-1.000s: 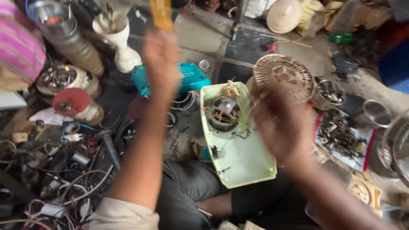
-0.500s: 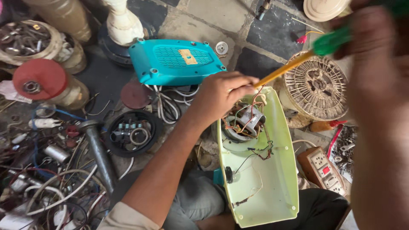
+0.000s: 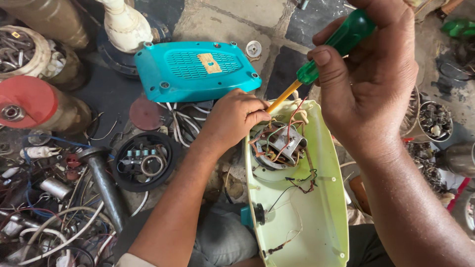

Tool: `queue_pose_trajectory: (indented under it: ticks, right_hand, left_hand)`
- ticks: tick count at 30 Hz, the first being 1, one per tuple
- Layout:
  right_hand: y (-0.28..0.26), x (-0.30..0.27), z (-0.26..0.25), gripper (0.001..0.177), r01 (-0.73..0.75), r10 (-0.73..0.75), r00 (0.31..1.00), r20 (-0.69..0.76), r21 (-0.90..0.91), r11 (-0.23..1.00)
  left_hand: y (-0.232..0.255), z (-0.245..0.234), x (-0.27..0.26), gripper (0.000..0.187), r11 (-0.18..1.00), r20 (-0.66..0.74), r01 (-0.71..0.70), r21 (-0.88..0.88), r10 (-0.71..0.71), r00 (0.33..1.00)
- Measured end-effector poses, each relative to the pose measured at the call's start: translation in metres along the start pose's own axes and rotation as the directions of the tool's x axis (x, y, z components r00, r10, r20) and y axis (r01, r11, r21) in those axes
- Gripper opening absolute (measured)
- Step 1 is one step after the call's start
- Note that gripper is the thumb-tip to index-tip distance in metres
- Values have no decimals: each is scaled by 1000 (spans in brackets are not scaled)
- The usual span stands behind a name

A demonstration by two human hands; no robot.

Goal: The person disassembles the housing of a mixer grinder by hand and with a screwdriver, then uses pliers and screwdrivers to detach and reconnect internal wiring and components within the motor assembly.

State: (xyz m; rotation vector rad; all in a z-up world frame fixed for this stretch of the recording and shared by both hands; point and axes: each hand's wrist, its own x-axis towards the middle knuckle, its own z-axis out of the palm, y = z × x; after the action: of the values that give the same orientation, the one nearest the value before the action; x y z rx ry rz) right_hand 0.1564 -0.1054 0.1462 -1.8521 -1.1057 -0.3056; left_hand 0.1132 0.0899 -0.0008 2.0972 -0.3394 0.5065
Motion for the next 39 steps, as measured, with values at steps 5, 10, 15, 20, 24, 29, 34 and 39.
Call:
queue_pose_trajectory:
  ticks: [5,10,15,20,24,29,34,39]
  right_hand:
    - [2,0,3,42,-21,21,1000,-4,35,999]
    - [3,-3,0,42,-24,24,1000,7,38,999]
    - [2,-2,0,44,-28,28,1000,9,34,999]
    - [-5,4,3,42,45,-52,997,-49,-143,989]
    - [-9,17,-6,35,-34,33,999,26,56,998]
    - [-5,32,-14,23,-256,202,965,169,432,865]
    - [2,32,-7,29,-118,51,985,162,436,892]
    - [3,26,-11,41,-97,18,984,175,452,887]
  left_hand:
    - [-2,1,0,19,1000,3,-18,11,18,1000]
    - [-1,1,1,19,1000,0,-13,8,13,1000]
    - [1,0,1,19,1000,14,-5,13,5,1000]
    - [4,-3,2,21,999,61,28,29,-30,998]
    - [1,1,-3,26,999,72,49,22,-51,996]
    - [-3,18,-16,40,965,-107,161,-208,-186,977]
    - [25,13,-28,39,993,-199,69,-96,-87,976]
    - [44,20,-4,24,983,-141,161,-89,-173,975]
